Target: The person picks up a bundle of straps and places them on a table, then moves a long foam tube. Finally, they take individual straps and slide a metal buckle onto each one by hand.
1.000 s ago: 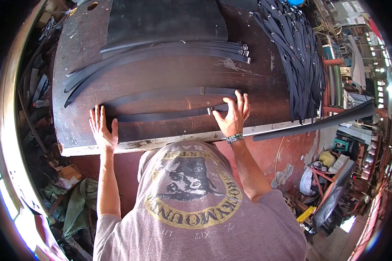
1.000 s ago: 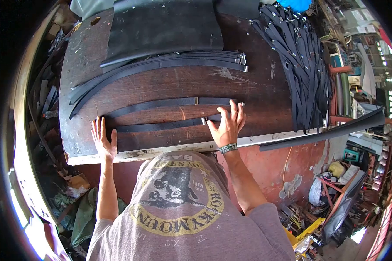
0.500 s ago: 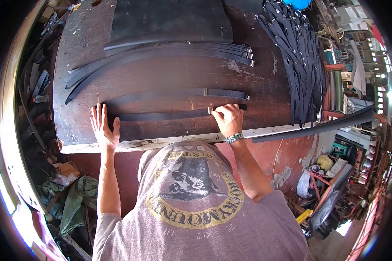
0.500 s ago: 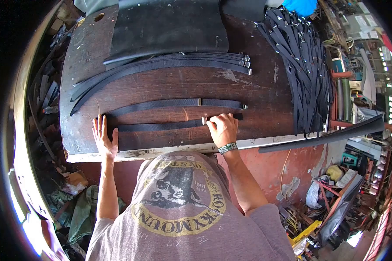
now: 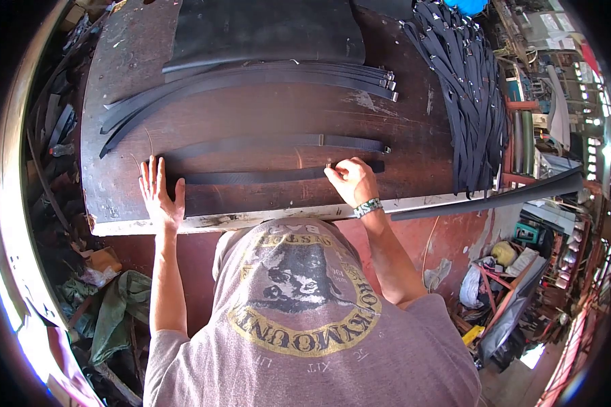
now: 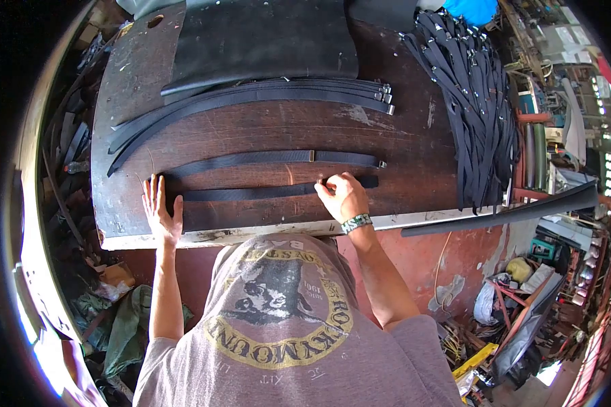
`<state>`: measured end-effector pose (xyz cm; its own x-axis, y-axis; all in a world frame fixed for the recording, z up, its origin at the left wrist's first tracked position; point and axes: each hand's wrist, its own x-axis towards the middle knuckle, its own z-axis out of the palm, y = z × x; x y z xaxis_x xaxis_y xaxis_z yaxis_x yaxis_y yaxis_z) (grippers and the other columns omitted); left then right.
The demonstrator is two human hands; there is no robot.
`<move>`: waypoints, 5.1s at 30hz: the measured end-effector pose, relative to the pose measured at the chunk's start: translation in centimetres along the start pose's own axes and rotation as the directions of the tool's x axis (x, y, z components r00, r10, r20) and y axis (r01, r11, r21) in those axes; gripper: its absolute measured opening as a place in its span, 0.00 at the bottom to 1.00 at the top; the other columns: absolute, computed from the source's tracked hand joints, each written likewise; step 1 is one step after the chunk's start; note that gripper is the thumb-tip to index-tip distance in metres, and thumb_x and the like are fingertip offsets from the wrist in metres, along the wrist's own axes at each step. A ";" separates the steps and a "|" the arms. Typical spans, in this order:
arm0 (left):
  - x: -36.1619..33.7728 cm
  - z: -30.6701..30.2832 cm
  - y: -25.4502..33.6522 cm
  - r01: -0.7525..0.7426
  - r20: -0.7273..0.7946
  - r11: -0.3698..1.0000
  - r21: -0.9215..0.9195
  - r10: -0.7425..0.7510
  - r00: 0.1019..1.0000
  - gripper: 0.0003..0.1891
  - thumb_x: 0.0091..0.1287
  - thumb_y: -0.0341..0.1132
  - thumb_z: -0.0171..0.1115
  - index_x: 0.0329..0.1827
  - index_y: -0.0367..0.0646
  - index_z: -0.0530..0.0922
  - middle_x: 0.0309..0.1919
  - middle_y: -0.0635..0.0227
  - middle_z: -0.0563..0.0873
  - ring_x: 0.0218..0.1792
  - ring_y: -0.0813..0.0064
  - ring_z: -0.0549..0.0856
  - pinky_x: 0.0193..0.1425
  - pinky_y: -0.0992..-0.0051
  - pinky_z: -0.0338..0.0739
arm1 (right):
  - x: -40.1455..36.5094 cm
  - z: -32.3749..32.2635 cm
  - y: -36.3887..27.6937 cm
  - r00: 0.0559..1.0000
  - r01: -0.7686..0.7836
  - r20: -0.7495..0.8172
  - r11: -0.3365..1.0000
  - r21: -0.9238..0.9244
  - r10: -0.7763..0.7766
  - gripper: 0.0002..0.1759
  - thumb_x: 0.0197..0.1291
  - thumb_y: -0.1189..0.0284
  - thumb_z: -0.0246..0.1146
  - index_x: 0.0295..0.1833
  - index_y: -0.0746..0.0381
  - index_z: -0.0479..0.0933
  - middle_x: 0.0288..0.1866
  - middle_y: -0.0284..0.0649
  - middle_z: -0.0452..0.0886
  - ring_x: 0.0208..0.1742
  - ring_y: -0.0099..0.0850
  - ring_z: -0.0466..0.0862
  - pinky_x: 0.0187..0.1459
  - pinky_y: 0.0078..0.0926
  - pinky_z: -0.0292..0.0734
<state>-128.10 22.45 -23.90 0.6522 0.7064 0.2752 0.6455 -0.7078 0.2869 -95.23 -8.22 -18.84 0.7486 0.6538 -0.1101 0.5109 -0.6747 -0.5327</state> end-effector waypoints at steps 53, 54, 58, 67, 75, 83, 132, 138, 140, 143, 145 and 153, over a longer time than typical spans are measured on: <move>9.0 8.5 24.3 -0.460 0.088 0.781 -0.423 0.540 0.837 0.19 0.63 0.35 0.73 0.58 0.45 0.86 0.53 0.64 0.84 0.56 0.58 0.80 0.61 0.59 0.74 | 0.3 1.1 1.8 0.996 -0.086 0.037 0.973 0.216 0.079 0.15 0.56 0.65 0.80 0.38 0.64 0.85 0.33 0.41 0.88 0.35 0.29 0.88 0.41 0.27 0.85; 9.4 8.6 24.3 -0.478 0.091 0.776 -0.413 0.557 0.826 0.18 0.64 0.35 0.73 0.57 0.45 0.87 0.52 0.64 0.85 0.56 0.58 0.80 0.61 0.59 0.75 | 0.3 1.0 1.8 0.997 -0.079 0.029 0.972 0.223 0.075 0.14 0.56 0.66 0.80 0.38 0.64 0.85 0.33 0.41 0.88 0.35 0.29 0.88 0.41 0.27 0.84; 10.6 9.7 23.6 -0.573 0.049 0.708 -0.413 0.645 0.763 0.14 0.66 0.35 0.71 0.54 0.44 0.88 0.48 0.64 0.86 0.52 0.59 0.82 0.62 0.61 0.77 | 0.0 1.1 2.0 0.998 -0.059 0.005 0.962 0.266 0.060 0.14 0.56 0.66 0.80 0.38 0.64 0.85 0.33 0.40 0.88 0.35 0.29 0.88 0.41 0.26 0.84; 13.1 9.5 24.0 -0.461 0.201 0.722 -0.516 0.625 0.754 0.09 0.71 0.34 0.66 0.46 0.39 0.89 0.41 0.55 0.90 0.45 0.51 0.88 0.54 0.58 0.85 | 0.2 1.2 2.3 0.999 -0.011 -0.027 0.948 0.317 0.021 0.13 0.54 0.68 0.79 0.34 0.64 0.84 0.32 0.45 0.88 0.33 0.37 0.89 0.40 0.34 0.85; 14.3 9.8 24.7 -0.410 0.299 0.751 -0.518 0.608 0.735 0.08 0.73 0.34 0.63 0.45 0.39 0.88 0.41 0.53 0.91 0.44 0.50 0.90 0.49 0.55 0.86 | 0.1 1.1 2.1 0.998 -0.018 -0.045 0.935 0.353 0.036 0.10 0.54 0.71 0.77 0.35 0.65 0.84 0.34 0.46 0.88 0.35 0.38 0.89 0.40 0.34 0.85; 14.2 9.2 24.6 -0.416 0.290 0.743 -0.524 0.614 0.734 0.08 0.72 0.32 0.64 0.45 0.38 0.88 0.41 0.54 0.91 0.43 0.50 0.90 0.48 0.57 0.86 | 0.0 2.1 3.5 0.997 0.040 -0.073 0.933 0.358 -0.015 0.06 0.54 0.78 0.72 0.37 0.64 0.83 0.34 0.45 0.87 0.36 0.41 0.89 0.40 0.36 0.85; 8.6 8.0 24.2 -0.424 -0.006 0.725 -0.543 0.501 0.865 0.10 0.61 0.29 0.74 0.45 0.42 0.86 0.40 0.63 0.87 0.45 0.58 0.84 0.53 0.61 0.76 | 0.9 0.4 5.5 0.974 -0.200 0.204 0.816 0.543 0.103 0.17 0.74 0.63 0.64 0.53 0.67 0.84 0.35 0.43 0.87 0.28 0.30 0.89 0.34 0.28 0.82; 8.4 7.5 24.1 -0.434 0.005 0.729 -0.530 0.514 0.858 0.14 0.60 0.31 0.75 0.49 0.44 0.86 0.42 0.62 0.86 0.46 0.58 0.83 0.54 0.61 0.76 | 0.7 0.0 4.7 0.986 -0.123 0.162 0.860 0.495 0.047 0.13 0.66 0.69 0.71 0.53 0.64 0.86 0.39 0.42 0.86 0.33 0.30 0.89 0.38 0.28 0.84; 7.4 6.4 24.0 -0.428 0.052 0.715 -0.553 0.542 0.839 0.16 0.59 0.32 0.76 0.51 0.44 0.86 0.43 0.63 0.85 0.47 0.59 0.83 0.55 0.61 0.76 | 0.2 -0.1 4.2 0.994 0.023 0.083 0.908 0.418 -0.064 0.14 0.63 0.72 0.73 0.53 0.62 0.87 0.39 0.41 0.85 0.35 0.30 0.89 0.40 0.28 0.84; 5.6 5.5 23.4 -0.445 0.131 0.702 -0.555 0.603 0.787 0.21 0.56 0.36 0.80 0.53 0.45 0.85 0.46 0.65 0.84 0.50 0.60 0.82 0.55 0.61 0.76 | -0.1 0.0 3.5 0.996 0.039 0.056 0.936 0.350 -0.063 0.14 0.58 0.74 0.74 0.50 0.60 0.87 0.36 0.40 0.81 0.34 0.32 0.86 0.40 0.30 0.84; 4.6 6.2 22.9 -0.466 0.118 0.709 -0.529 0.606 0.787 0.22 0.55 0.38 0.81 0.52 0.46 0.85 0.47 0.65 0.84 0.51 0.60 0.81 0.55 0.61 0.76 | -0.2 0.2 3.1 0.997 0.045 0.041 0.938 0.343 -0.063 0.13 0.58 0.75 0.74 0.50 0.60 0.87 0.36 0.40 0.80 0.34 0.32 0.86 0.39 0.31 0.83; 4.4 7.0 25.6 -0.444 0.057 0.731 -0.518 0.547 0.835 0.26 0.58 0.45 0.79 0.59 0.48 0.86 0.47 0.65 0.83 0.51 0.60 0.80 0.56 0.61 0.75 | -0.4 0.4 3.2 0.997 0.050 0.034 0.942 0.332 -0.065 0.19 0.56 0.76 0.74 0.56 0.59 0.84 0.38 0.39 0.80 0.33 0.33 0.84 0.38 0.31 0.82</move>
<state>-105.96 7.39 -21.74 0.9205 0.2021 0.3343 -0.0230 -0.8262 0.5629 -94.07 -10.52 -20.81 0.6991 0.7074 -0.1040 0.3781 -0.4892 -0.7860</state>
